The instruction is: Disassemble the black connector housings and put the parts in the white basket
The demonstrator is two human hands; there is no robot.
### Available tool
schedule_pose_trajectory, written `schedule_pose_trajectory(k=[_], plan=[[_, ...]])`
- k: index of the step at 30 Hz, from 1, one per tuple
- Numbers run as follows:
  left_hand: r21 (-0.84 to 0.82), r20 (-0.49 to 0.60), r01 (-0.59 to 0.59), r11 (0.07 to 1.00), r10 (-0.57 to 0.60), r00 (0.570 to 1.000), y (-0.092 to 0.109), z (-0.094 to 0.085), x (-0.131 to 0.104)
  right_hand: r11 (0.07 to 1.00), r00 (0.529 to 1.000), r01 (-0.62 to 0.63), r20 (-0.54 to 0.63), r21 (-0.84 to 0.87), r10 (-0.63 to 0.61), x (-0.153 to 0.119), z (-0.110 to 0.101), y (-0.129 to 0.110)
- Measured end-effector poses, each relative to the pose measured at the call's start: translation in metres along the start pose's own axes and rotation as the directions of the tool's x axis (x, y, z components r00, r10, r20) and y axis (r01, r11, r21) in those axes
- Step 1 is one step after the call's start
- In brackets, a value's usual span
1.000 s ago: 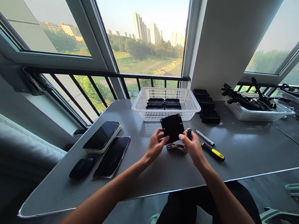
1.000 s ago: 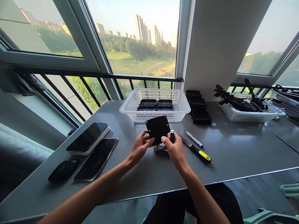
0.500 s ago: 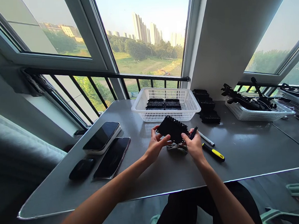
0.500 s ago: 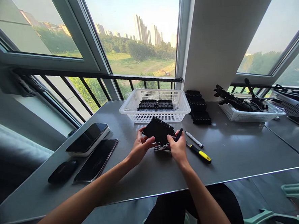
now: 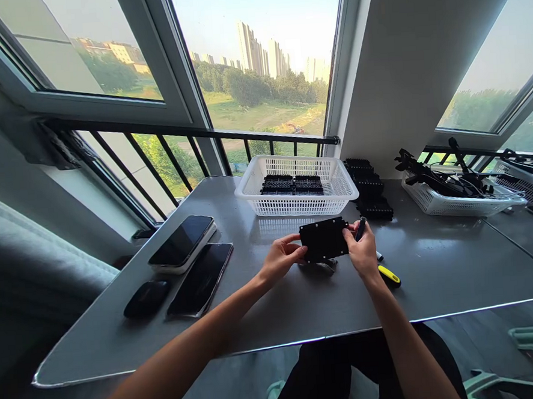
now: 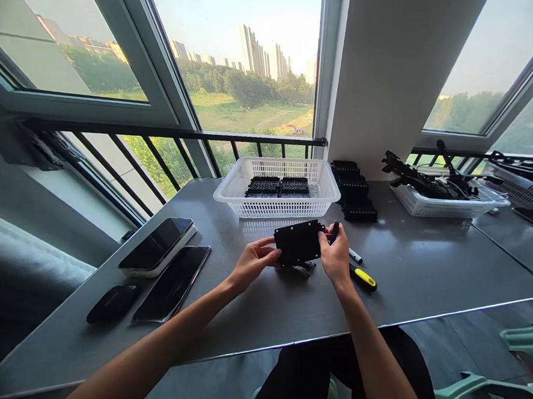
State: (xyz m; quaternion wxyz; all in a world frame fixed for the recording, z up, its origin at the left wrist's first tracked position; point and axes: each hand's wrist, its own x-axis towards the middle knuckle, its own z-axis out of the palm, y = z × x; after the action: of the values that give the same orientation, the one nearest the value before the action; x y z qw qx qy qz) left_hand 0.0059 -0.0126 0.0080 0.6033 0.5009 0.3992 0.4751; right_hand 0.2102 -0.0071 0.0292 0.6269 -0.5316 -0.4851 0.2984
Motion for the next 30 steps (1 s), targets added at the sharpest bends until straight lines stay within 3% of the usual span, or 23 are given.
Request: schedule_pose_trajectory(k=[5,8,10,13,19,21,25,30], plan=[[0.027,-0.076,-0.046,0.999,0.048,0.996,0.0,0.0,0.0,0.996,0.996,0.078,-0.048,-0.048,-0.08,-0.004,-0.002,-0.013],[0.043,-0.112,-0.059,0.997,0.063,0.992,0.0,0.0,0.001,0.995,0.991,-0.025,0.133,0.101,0.011,-0.012,0.002,-0.023],[0.055,-0.119,-0.072,0.996,0.078,0.99,-0.001,-0.001,0.001,0.958,0.927,-0.181,0.364,0.222,0.091,-0.021,0.008,-0.028],[0.081,-0.117,-0.099,0.992,0.108,0.987,-0.002,-0.002,0.002,0.857,0.755,-0.437,0.63,0.274,0.183,-0.036,0.02,-0.033],[0.119,-0.109,-0.13,0.984,0.143,0.984,-0.003,-0.001,0.001,0.653,0.555,-0.71,0.781,0.264,0.287,-0.052,0.036,-0.034],[0.134,-0.1,-0.142,0.981,0.156,0.983,-0.001,0.0,0.0,0.618,0.527,-0.741,0.797,0.262,0.294,-0.053,0.038,-0.032],[0.223,-0.073,-0.178,0.958,0.198,0.977,0.002,0.004,-0.005,0.6,0.518,-0.76,0.788,0.248,0.331,-0.052,0.04,-0.025],[0.354,-0.088,-0.211,0.911,0.257,0.962,0.006,0.009,-0.011,0.537,0.411,-0.827,0.83,0.166,0.377,-0.049,0.043,-0.016]])
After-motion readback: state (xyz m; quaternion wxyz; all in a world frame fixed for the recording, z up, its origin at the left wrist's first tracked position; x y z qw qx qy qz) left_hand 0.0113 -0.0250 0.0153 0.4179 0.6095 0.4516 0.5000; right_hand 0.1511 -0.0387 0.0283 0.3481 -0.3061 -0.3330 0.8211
